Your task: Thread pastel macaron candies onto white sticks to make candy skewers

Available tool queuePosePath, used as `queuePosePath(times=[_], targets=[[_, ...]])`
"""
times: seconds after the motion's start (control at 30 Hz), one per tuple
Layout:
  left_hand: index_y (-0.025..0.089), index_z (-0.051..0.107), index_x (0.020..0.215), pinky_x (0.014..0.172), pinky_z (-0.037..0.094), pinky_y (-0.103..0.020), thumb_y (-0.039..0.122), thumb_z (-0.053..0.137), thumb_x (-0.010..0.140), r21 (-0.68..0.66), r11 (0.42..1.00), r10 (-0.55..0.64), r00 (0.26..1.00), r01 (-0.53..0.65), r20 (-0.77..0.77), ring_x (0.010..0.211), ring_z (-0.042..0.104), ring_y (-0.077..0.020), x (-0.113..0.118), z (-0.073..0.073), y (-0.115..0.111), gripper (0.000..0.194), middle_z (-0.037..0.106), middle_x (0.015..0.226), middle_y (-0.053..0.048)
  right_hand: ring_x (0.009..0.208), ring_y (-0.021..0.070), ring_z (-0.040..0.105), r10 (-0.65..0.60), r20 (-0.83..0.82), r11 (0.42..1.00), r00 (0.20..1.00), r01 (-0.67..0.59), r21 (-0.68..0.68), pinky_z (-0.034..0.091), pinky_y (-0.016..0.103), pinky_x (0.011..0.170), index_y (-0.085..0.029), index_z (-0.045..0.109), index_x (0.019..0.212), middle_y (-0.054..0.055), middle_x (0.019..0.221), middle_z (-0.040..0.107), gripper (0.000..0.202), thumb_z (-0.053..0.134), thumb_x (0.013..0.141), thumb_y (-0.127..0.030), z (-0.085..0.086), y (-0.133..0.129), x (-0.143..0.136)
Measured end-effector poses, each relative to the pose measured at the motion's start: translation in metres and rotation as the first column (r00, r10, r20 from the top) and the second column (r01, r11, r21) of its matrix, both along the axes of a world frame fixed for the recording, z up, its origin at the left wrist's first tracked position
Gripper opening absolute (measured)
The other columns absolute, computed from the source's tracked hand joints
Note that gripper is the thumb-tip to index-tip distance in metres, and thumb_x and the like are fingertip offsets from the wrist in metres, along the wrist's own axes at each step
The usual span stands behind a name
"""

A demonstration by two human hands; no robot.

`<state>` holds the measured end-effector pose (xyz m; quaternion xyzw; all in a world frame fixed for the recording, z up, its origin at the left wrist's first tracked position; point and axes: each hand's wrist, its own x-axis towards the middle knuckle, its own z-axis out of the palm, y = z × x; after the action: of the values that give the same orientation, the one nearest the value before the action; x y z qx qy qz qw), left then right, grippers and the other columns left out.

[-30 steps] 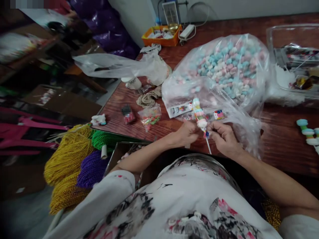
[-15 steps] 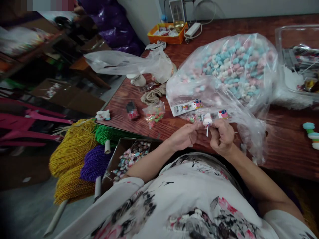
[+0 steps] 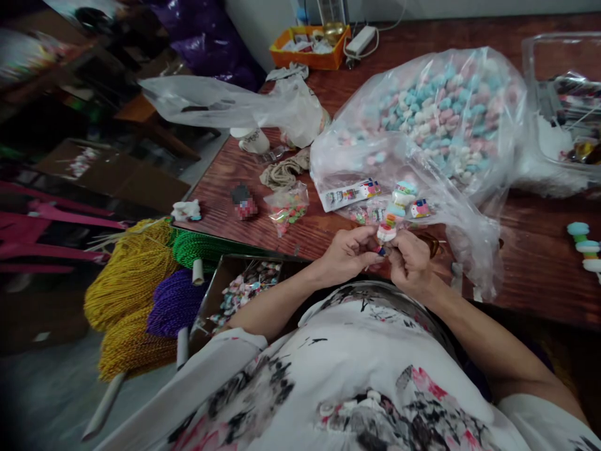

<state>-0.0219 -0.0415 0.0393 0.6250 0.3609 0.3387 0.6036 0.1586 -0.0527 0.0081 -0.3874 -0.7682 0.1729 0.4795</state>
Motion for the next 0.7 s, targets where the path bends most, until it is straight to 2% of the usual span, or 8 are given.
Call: queuePosePath(times=[0.07,0.13,0.27,0.4,0.47,0.57,0.63,0.7], targets=[[0.013,0.062,0.12,0.069,0.051,-0.023,0.024,0.064,0.083,0.264,0.965,0.046,0.989,-0.007,-0.141,0.067,0.062,-0.0122,-0.006,-0.005,0.0,0.039,0.066,0.075,-0.001,0.071,0.0162,0.059,-0.007,-0.16,0.944,0.987,-0.046,-0.327,0.049,0.03,0.067,-0.021,0.061,0.088,0.002,0.075,0.063,0.007,0.055,0.088,-0.024,-0.004,-0.004,-0.005],[0.014,0.058,0.129,0.079,0.053,-0.025,0.012,0.051,0.084,0.446,0.892,0.033,0.973,0.075,-0.23,0.084,0.068,-0.0157,-0.014,-0.01,-0.001,0.046,0.072,0.093,-0.006,0.072,0.0172,0.059,-0.037,-0.332,0.8,0.943,-0.171,-0.576,0.05,0.031,0.067,-0.022,0.061,0.086,0.001,0.074,0.063,0.013,0.058,0.087,-0.034,-0.011,-0.005,-0.008],[0.016,0.052,0.139,0.091,0.054,-0.03,0.005,0.043,0.083,0.562,0.788,-0.044,0.933,0.252,-0.357,0.104,0.069,-0.0204,-0.024,-0.025,-0.007,0.057,0.072,0.112,-0.012,0.054,0.0147,0.047,-0.028,-0.462,0.637,0.886,-0.341,-0.692,0.044,0.03,0.049,-0.022,0.054,0.069,0.0,0.059,0.053,0.029,0.057,0.085,-0.047,-0.023,-0.005,-0.014],[0.017,0.061,0.128,0.09,0.054,-0.03,0.011,0.049,0.084,0.482,0.856,-0.003,0.935,0.185,-0.354,0.102,0.071,-0.0202,-0.036,-0.043,-0.025,0.045,0.074,0.108,-0.012,0.044,0.011,0.036,-0.017,-0.576,0.396,0.817,-0.523,-0.755,0.031,0.027,0.038,-0.022,0.047,0.062,-0.002,0.051,0.043,0.038,0.06,0.082,-0.051,-0.022,-0.015,-0.028],[0.016,0.067,0.114,0.086,0.055,-0.026,0.015,0.055,0.084,0.379,0.921,0.04,0.946,0.09,-0.322,0.096,0.071,-0.0181,-0.051,-0.047,-0.036,0.032,0.075,0.104,-0.011,0.045,0.0092,0.037,-0.082,-0.6,0.252,0.796,-0.566,-0.785,0.027,0.024,0.038,-0.02,0.053,0.068,-0.001,0.056,0.049,0.032,0.069,0.077,-0.046,-0.019,-0.023,-0.035],[0.015,0.066,0.101,0.074,0.055,-0.022,0.024,0.067,0.08,0.153,0.97,0.228,0.931,-0.19,-0.286,0.077,0.07,-0.0139,-0.094,-0.05,-0.057,0.023,0.073,0.085,-0.005,0.047,0.007,0.041,-0.164,-0.584,0.199,0.795,-0.553,-0.809,0.027,0.02,0.041,-0.02,0.062,0.086,0.001,0.068,0.06,0.028,0.077,0.073,-0.039,-0.022,-0.027,-0.035],[0.016,0.061,0.099,0.066,0.055,-0.023,0.029,0.07,0.076,-0.01,0.885,0.446,0.855,-0.465,-0.265,0.065,0.066,-0.012,-0.132,-0.051,-0.078,0.028,0.068,0.078,-0.001,0.049,0.0066,0.043,-0.212,-0.569,0.236,0.794,-0.524,-0.819,0.029,0.019,0.042,-0.02,0.066,0.093,0.002,0.073,0.063,0.03,0.079,0.073,-0.037,-0.027,-0.024,-0.028],[0.018,0.055,0.099,0.064,0.056,-0.027,0.031,0.07,0.074,-0.105,0.695,0.653,0.686,-0.711,-0.32,0.061,0.064,-0.0129,-0.17,-0.055,-0.105,0.032,0.064,0.077,0.002,0.051,0.0061,0.045,-0.27,-0.55,0.297,0.791,-0.475,-0.829,0.029,0.018,0.043,-0.019,0.069,0.092,0.002,0.073,0.063,0.029,0.08,0.071,-0.035,-0.032,-0.021,-0.018]])
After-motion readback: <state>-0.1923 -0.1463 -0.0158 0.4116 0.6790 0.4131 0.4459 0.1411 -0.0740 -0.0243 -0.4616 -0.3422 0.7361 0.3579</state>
